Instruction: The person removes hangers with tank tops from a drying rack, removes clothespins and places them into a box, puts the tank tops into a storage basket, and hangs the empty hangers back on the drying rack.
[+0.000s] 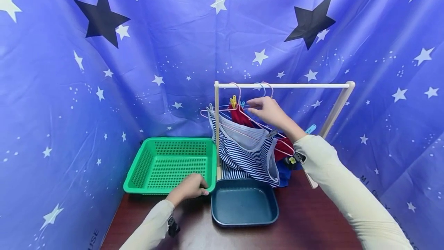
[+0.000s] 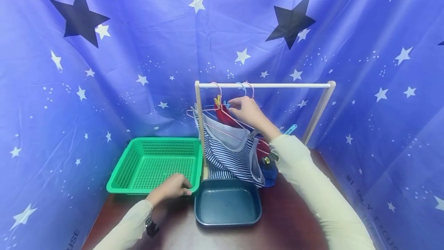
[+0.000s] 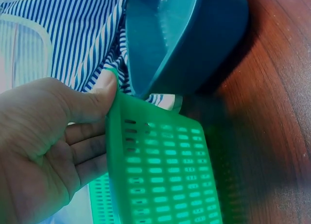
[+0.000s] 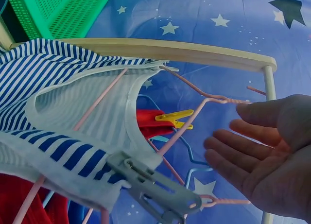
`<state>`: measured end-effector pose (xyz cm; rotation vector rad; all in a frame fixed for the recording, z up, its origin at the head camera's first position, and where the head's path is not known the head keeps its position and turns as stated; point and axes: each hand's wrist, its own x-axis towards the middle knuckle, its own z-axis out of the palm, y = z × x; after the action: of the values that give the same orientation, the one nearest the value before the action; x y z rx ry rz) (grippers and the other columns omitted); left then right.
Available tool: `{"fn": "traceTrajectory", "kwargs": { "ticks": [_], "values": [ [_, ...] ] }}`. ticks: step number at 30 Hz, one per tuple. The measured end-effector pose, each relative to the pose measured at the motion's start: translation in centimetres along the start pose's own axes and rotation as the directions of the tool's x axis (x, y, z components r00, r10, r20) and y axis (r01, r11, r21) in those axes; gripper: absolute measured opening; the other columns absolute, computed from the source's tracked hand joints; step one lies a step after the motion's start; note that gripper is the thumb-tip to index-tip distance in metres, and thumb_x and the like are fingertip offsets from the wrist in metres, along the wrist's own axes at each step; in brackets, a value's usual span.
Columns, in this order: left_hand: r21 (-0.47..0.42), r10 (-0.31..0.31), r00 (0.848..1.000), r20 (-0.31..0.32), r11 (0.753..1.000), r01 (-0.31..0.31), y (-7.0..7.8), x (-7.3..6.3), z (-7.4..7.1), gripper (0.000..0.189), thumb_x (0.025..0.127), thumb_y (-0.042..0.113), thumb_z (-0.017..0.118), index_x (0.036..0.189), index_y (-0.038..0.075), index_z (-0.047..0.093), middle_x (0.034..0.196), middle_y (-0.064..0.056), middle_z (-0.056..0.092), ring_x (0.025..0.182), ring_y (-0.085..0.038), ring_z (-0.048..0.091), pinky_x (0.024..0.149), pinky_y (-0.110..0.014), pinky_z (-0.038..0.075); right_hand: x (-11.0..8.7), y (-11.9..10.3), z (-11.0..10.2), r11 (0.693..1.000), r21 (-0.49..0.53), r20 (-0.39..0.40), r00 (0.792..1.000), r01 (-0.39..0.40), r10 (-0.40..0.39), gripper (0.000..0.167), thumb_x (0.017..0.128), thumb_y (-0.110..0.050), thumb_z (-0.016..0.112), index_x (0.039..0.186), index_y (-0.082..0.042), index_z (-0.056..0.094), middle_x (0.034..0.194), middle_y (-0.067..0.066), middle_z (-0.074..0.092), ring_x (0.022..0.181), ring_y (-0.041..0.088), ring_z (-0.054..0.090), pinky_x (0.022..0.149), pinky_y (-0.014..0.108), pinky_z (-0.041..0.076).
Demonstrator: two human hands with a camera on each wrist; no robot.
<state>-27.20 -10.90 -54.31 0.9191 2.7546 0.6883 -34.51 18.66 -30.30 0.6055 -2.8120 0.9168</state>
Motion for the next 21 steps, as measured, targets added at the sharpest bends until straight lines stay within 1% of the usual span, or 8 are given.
{"fn": "traceTrajectory", "kwargs": {
  "ticks": [2,4,5,11,14,17,19,21],
  "values": [
    [0.018,0.014,1.0,-0.005,1.0,-0.014,0.2,0.1,0.0,0.04,0.087,0.013,0.079,0.058,0.01,0.052,0.056,0.012,0.041,0.057,-0.003,0.036,0.054,-0.02,0.033,0.4,0.0,0.1,1.0,-0.008,0.037,0.999,-0.011,0.011,0.035,0.1,-0.009,0.062,0.131,0.008,0.063,0.126,0.026,0.068,0.12,0.04,0.066,0.105,0.05,0.051],
    [0.031,0.025,1.0,-0.01,0.999,-0.025,0.4,0.2,0.1,0.053,0.087,0.01,0.078,0.06,0.015,0.033,0.06,0.01,0.02,0.056,-0.007,0.02,0.055,-0.022,0.02,0.8,-0.1,0.2,1.0,-0.015,0.067,0.997,-0.026,0.027,0.036,0.099,-0.009,0.062,0.13,0.009,0.063,0.126,0.026,0.068,0.12,0.04,0.065,0.105,0.051,0.05],
    [0.037,0.033,0.999,-0.02,0.999,-0.032,0.5,0.3,0.1,0.057,0.086,0.008,0.078,0.061,0.016,0.028,0.061,0.009,0.015,0.057,-0.007,0.017,0.055,-0.022,0.018,1.0,-0.2,0.3,0.999,-0.021,0.078,0.996,-0.031,0.033,0.035,0.099,-0.009,0.063,0.13,0.009,0.064,0.125,0.026,0.069,0.12,0.04,0.066,0.105,0.051,0.05],
    [0.084,0.06,0.997,-0.057,0.995,-0.055,0.8,0.2,0.3,0.062,0.081,0.005,0.08,0.061,0.021,0.023,0.061,0.011,0.011,0.057,-0.007,0.014,0.054,-0.021,0.016,2.3,-0.4,1.4,0.996,-0.078,0.101,0.994,-0.032,0.04,0.033,0.094,-0.007,0.068,0.124,0.008,0.068,0.119,0.022,0.072,0.11,0.037,0.07,0.098,0.046,0.054],
    [0.087,0.048,0.997,-0.053,0.995,-0.043,0.7,0.1,0.4,0.061,0.081,0.005,0.079,0.062,0.02,0.023,0.061,0.011,0.011,0.057,-0.007,0.014,0.054,-0.021,0.016,2.8,-0.5,2.0,0.997,-0.07,0.096,0.994,-0.041,0.048,0.022,0.092,-0.004,0.069,0.11,0.007,0.073,0.106,0.021,0.076,0.093,0.032,0.074,0.081,0.035,0.057],
    [0.075,0.038,0.998,-0.052,0.997,-0.034,0.7,0.1,0.5,0.061,0.082,0.004,0.078,0.062,0.02,0.022,0.061,0.01,0.011,0.056,-0.007,0.014,0.054,-0.021,0.016,3.1,-0.7,2.4,0.997,-0.048,0.085,0.994,-0.059,0.063,0.009,0.09,-0.002,0.069,0.091,0.005,0.074,0.091,0.021,0.077,0.079,0.03,0.075,0.063,0.023,0.049],
    [0.075,0.041,0.998,-0.055,0.997,-0.037,0.7,0.1,0.6,0.061,0.082,0.003,0.078,0.062,0.02,0.022,0.061,0.01,0.01,0.056,-0.007,0.013,0.054,-0.021,0.016,3.2,-0.8,2.6,0.997,-0.027,0.076,0.994,-0.078,0.079,0.007,0.089,-0.001,0.069,0.084,0.003,0.072,0.086,0.022,0.076,0.076,0.032,0.076,0.056,0.019,0.046],
    [0.069,0.04,0.998,-0.058,0.997,-0.036,0.7,0.0,0.6,0.062,0.082,0.003,0.077,0.062,0.02,0.022,0.061,0.01,0.01,0.056,-0.007,0.013,0.054,-0.021,0.016,3.2,-1.0,2.8,0.995,-0.002,0.068,0.993,-0.1,0.1,0.009,0.089,-0.001,0.068,0.082,0.003,0.071,0.085,0.022,0.076,0.077,0.033,0.077,0.054,0.019,0.048]
  ]
}}
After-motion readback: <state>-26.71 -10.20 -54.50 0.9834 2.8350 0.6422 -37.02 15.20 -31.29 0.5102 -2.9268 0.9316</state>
